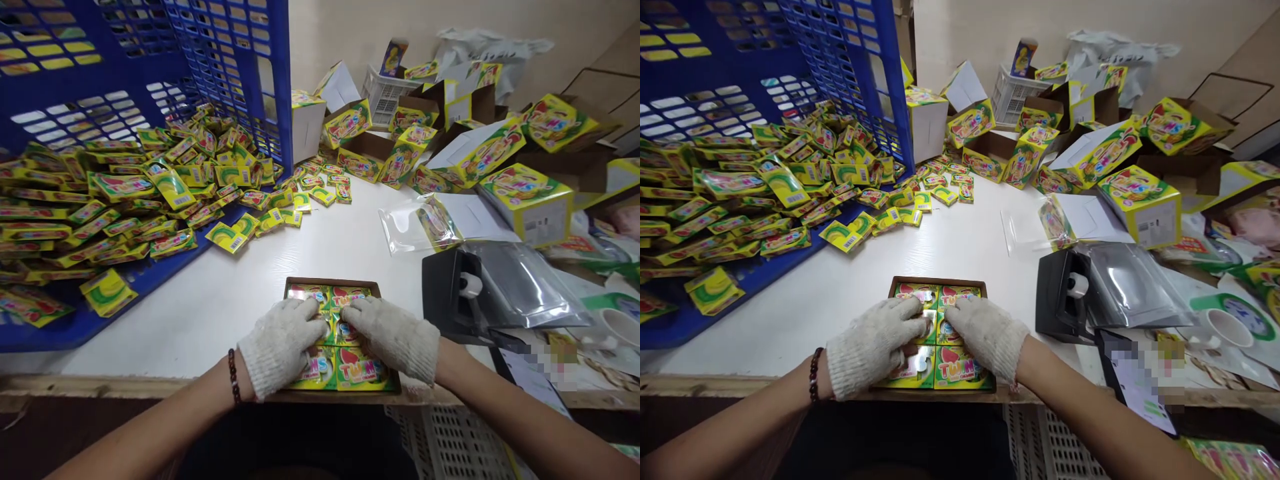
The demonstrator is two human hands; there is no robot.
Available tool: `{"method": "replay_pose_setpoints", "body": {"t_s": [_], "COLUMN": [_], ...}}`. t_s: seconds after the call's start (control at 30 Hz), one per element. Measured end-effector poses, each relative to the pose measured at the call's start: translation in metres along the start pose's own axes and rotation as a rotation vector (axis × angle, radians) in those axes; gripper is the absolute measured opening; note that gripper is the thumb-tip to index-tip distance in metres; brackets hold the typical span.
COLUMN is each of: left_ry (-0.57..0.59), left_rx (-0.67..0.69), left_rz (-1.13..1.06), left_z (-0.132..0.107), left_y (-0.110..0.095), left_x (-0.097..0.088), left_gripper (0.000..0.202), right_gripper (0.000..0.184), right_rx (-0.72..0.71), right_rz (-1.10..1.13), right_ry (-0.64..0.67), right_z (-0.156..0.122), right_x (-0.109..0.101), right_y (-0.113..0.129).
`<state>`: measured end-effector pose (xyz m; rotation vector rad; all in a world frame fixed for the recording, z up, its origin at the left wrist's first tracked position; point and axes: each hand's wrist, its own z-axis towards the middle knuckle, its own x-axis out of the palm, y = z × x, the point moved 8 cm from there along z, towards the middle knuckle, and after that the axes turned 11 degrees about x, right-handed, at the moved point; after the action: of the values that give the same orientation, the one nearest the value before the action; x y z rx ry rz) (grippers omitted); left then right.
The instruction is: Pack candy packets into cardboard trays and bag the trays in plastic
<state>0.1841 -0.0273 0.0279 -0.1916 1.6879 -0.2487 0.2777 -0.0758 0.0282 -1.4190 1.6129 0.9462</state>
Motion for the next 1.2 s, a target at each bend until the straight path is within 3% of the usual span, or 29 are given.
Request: {"method": "replay_pose_setpoints", "body": {"t_s": [0.1,0.23,0.33,0.4,0.47,0.53,0.57,0.67,0.73,0.83,0.93,1.0,1.07,1.13,1.2], "left_ry": [-0.052,-0.125,-0.123,-0.121,-0.162,-0.264,-0.318,-0.351,-0.308,-0.277,-0.298,-0.377,-0.451,-0.443,-0.358], "left_rx": [0.067,0.082,0.092,0.104,0.105,0.046,-0.025,-0.367,-0.580,-0.609,-0.602,-0.640,-0.633,-0.617,-0.649], "left_rz": [0.057,0.083,0.069,0.003,-0.092,-0.129,-0.106,0.115,0.241,0.220,0.163,0.024,-0.250,-0.458,-0.402], "left_z": [-0.006,-0.016,-0.015,-0.010,-0.005,-0.006,-0.010,-0.033,-0.055,-0.073,-0.083,-0.091,-0.093,-0.091,-0.089], "left_y": [-0.011,-0.021,-0.024,-0.020,-0.005,0.028,0.052,0.141,0.195,0.238,0.247,0.244,0.236,0.224,0.210], "left_x": [0.007,0.014,0.013,0.003,-0.016,-0.038,-0.048,-0.059,-0.056,-0.047,-0.042,-0.038,-0.026,-0.010,0.002], "left_gripper": [0.027,0.067,0.079,0.076,0.054,0.026,0.019,0.043,0.058,0.050,0.039,0.042,0.049,0.048,0.038], "right_gripper": [0.028,0.025,0.025,0.023,0.011,0.014,0.017,0.027,0.028,0.030,0.024,0.022,0.031,0.042,0.052], "right_rx": [0.015,0.062,0.050,-0.027,-0.088,-0.071,-0.075,-0.100,-0.094,-0.055,-0.056,-0.004,0.150,0.336,0.441], "right_rz": [0.041,0.086,0.097,0.076,0.076,0.130,0.131,0.009,-0.054,-0.030,0.019,0.135,0.465,0.855,0.969], "right_ry": [0.040,0.044,0.108,0.237,0.310,0.167,0.022,-0.330,-0.405,-0.385,-0.345,-0.298,-0.165,0.041,0.171], "right_z": [0.002,0.005,0.023,0.045,0.078,0.125,0.148,0.205,0.232,0.256,0.254,0.241,0.223,0.199,0.177], "right_x": [0.002,0.007,0.002,-0.007,-0.025,-0.055,-0.071,-0.100,-0.104,-0.104,-0.102,-0.094,-0.075,-0.044,-0.022], "right_y": [0.001,0.006,0.005,0.007,0.009,0.009,0.012,0.032,0.044,0.049,0.038,0.019,-0.010,-0.034,-0.047]}}
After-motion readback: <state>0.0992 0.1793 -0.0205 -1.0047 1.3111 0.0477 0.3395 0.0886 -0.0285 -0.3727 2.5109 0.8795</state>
